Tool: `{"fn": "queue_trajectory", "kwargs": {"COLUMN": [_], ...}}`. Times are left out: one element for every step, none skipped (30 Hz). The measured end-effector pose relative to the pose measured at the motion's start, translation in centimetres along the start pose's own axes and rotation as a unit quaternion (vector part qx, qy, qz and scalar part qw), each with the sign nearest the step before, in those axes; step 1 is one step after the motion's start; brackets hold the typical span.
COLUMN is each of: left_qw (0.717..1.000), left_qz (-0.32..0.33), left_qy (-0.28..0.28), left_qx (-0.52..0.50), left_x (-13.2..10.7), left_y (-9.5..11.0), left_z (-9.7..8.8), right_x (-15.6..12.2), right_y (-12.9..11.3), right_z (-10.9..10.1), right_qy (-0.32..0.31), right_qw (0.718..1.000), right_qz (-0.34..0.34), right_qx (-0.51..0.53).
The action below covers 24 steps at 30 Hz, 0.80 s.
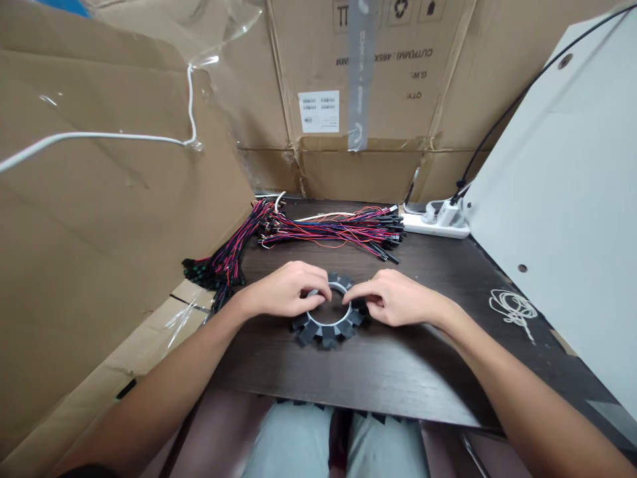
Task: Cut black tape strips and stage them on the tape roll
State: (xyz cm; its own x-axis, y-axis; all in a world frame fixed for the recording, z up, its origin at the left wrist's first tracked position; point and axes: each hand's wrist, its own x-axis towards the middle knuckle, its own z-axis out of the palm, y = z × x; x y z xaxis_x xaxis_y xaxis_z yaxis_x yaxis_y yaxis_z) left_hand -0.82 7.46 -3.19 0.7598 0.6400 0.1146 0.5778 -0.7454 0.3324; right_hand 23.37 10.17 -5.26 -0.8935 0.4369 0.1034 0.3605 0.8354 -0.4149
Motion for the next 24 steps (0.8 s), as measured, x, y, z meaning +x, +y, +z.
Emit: {"fn": "queue_trajectory", "kwargs": {"left_qw": [1.0, 0.999, 0.998, 0.997, 0.997, 0.996, 0.995, 0.995, 0.994, 0.994, 0.994, 0.994, 0.993, 0.993, 0.993, 0.993, 0.992, 0.992, 0.992, 0.992, 0.992, 0.993, 0.993, 0.993], "left_qz": [0.006, 0.009, 0.011, 0.011, 0.011, 0.01, 0.01, 0.012, 0.017, 0.025, 0.034, 0.044, 0.052, 0.056, 0.057, 0.056, 0.055, 0.055, 0.054, 0.053, 0.053, 0.053, 0.053, 0.054], "left_qy": [-0.013, -0.026, -0.04, -0.054, -0.068, -0.08, -0.09, -0.095, -0.099, -0.101, -0.101, -0.1, -0.099, -0.098, -0.097, -0.096, -0.096, -0.096, -0.095, -0.094, -0.093, -0.093, -0.092, -0.091], "left_qx": [-0.017, -0.031, -0.04, -0.045, -0.048, -0.046, -0.042, -0.037, -0.032, -0.03, -0.029, -0.031, -0.035, -0.039, -0.044, -0.049, -0.054, -0.057, -0.059, -0.059, -0.058, -0.056, -0.054, -0.053], "left_x": [0.0, -0.1, -0.1, -0.1, -0.2, -0.2, -0.2, -0.2, -0.2, -0.2, -0.2, -0.2, -0.2, -0.2, -0.2, -0.2, -0.2, -0.2, -0.2, -0.1, -0.1, -0.1, -0.1, -0.1], "left_y": [0.2, 0.3, 0.4, 0.4, 0.5, 0.6, 0.6, 0.7, 0.8, 0.9, 1.0, 1.0, 1.0, 1.0, 0.9, 0.9, 0.8, 0.8, 0.7, 0.7, 0.7, 0.6, 0.6, 0.6], "left_z": [-0.2, -0.4, -0.5, -0.5, -0.5, -0.5, -0.5, -0.5, -0.5, -0.5, -0.6, -0.6, -0.6, -0.7, -0.7, -0.7, -0.6, -0.6, -0.6, -0.6, -0.6, -0.5, -0.5, -0.5], "right_x": [0.0, -0.1, -0.1, -0.1, -0.1, -0.2, -0.2, -0.2, -0.2, -0.2, -0.2, -0.2, -0.2, -0.2, -0.2, -0.2, -0.1, -0.1, -0.1, 0.0, 0.0, 0.0, -0.1, -0.1], "right_y": [-0.2, -0.3, -0.5, -0.7, -0.9, -1.0, -1.1, -1.2, -1.2, -1.2, -1.1, -1.1, -1.0, -1.0, -0.9, -1.0, -1.0, -1.1, -1.2, -1.2, -1.2, -1.2, -1.0, -0.8], "right_z": [-0.1, -0.1, -0.1, -0.1, 0.0, 0.1, 0.2, 0.3, 0.4, 0.5, 0.6, 0.7, 0.7, 0.8, 0.8, 0.8, 0.8, 0.9, 0.9, 0.9, 0.9, 0.9, 0.9, 0.8], "right_qy": [-0.018, -0.033, -0.046, -0.055, -0.062, -0.066, -0.069, -0.071, -0.073, -0.075, -0.076, -0.075, -0.074, -0.072, -0.07, -0.068, -0.064, -0.06, -0.055, -0.051, -0.047, -0.042, -0.035, -0.025], "right_qw": [1.0, 0.999, 0.999, 0.998, 0.996, 0.994, 0.992, 0.99, 0.987, 0.985, 0.984, 0.983, 0.983, 0.983, 0.983, 0.983, 0.982, 0.982, 0.98, 0.979, 0.978, 0.977, 0.977, 0.977], "right_qz": [0.003, 0.006, 0.008, 0.011, 0.013, 0.017, 0.02, 0.023, 0.026, 0.029, 0.029, 0.029, 0.026, 0.022, 0.018, 0.014, 0.01, 0.007, 0.005, 0.003, 0.0, -0.003, -0.008, -0.013], "right_qx": [-0.007, -0.015, -0.026, -0.04, -0.059, -0.081, -0.104, -0.124, -0.14, -0.151, -0.16, -0.165, -0.168, -0.169, -0.17, -0.172, -0.176, -0.181, -0.189, -0.197, -0.204, -0.209, -0.211, -0.209]}}
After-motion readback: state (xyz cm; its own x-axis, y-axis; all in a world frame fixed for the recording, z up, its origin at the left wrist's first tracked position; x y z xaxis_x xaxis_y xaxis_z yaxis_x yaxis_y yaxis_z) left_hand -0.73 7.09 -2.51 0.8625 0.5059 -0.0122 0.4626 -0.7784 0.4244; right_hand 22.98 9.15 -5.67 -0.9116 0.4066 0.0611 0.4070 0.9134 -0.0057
